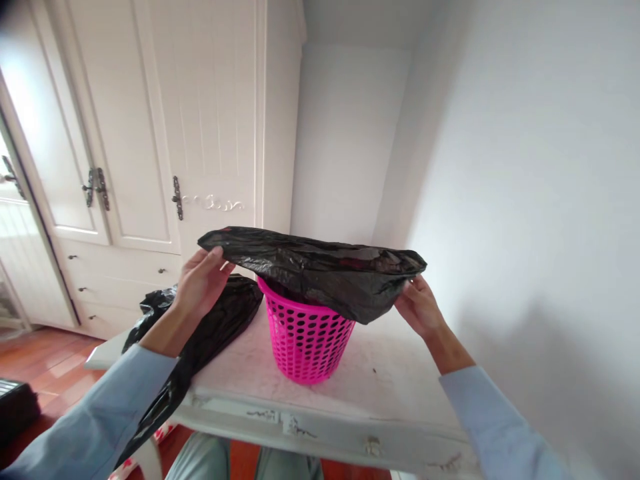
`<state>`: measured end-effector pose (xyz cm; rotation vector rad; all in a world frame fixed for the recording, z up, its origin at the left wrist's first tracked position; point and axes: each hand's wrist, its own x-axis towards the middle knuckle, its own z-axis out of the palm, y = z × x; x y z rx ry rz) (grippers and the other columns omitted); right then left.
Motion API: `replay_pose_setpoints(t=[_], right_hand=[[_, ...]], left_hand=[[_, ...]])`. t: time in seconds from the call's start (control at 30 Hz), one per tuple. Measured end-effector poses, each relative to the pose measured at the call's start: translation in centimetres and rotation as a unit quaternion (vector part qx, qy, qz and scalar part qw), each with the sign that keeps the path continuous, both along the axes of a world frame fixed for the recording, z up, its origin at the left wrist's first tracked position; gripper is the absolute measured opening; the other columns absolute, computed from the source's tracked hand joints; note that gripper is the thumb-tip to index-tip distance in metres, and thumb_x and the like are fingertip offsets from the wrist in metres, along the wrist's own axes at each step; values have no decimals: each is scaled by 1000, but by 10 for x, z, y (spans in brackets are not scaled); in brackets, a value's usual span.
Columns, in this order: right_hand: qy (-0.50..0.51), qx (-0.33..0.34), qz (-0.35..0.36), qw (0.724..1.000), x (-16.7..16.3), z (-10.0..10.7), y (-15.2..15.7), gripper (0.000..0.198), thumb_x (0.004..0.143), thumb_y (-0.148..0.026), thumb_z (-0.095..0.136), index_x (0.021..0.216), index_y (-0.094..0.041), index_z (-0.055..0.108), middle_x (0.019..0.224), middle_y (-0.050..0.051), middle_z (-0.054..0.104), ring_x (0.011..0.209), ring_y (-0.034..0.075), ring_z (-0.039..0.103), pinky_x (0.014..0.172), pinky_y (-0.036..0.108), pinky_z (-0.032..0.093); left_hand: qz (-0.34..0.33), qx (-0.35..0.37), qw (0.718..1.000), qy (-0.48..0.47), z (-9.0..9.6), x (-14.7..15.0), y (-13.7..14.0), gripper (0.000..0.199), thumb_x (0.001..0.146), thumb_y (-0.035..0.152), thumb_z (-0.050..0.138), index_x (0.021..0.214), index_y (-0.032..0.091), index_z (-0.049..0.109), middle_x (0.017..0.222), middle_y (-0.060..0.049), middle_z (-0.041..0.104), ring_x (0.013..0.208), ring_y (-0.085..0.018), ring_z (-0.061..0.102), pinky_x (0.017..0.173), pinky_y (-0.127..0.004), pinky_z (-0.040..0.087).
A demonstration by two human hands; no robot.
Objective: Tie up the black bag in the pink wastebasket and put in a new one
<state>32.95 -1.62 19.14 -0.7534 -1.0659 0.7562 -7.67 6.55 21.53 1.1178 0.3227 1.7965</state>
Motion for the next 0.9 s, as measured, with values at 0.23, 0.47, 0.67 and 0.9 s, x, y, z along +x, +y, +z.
replay_pose_setpoints(t=[0.23,0.47,0.67,0.9], right_hand=[[56,18,-10,998,-9,-2,1,28,77,-48,79,99,-33,73,123,-2,75,133,25,60,116,42,49],[78,-9,6,997,-9,-12,-6,18,86,-43,63,94,-32,75,124,-1,75,136,24,57,123,45,41],[57,20,48,997,-15,-16,-18,26,75,-34,73,101,-37,75,129,-4,72,134,25,58,122,44,41],[16,21,43,999,-12,-5,-11,56,63,-68,84,108,-37,74,131,-1,71,138,29,54,114,47,50]], left_hand=[[-85,-108,984,-117,2,4,2,17,92,37,66,85,22,74,94,0,77,92,-14,68,83,-27,55],[-106,-124,978,-133,-17,-1,-7,14,86,34,62,89,22,70,101,-3,77,100,-18,69,91,-34,57],[-92,-30,995,-22,-34,-7,-14,33,80,52,70,102,27,73,132,-3,70,131,-23,58,110,-37,48],[-86,34,995,40,-23,7,1,54,60,56,91,101,24,76,118,-5,76,130,-28,60,111,-38,47]])
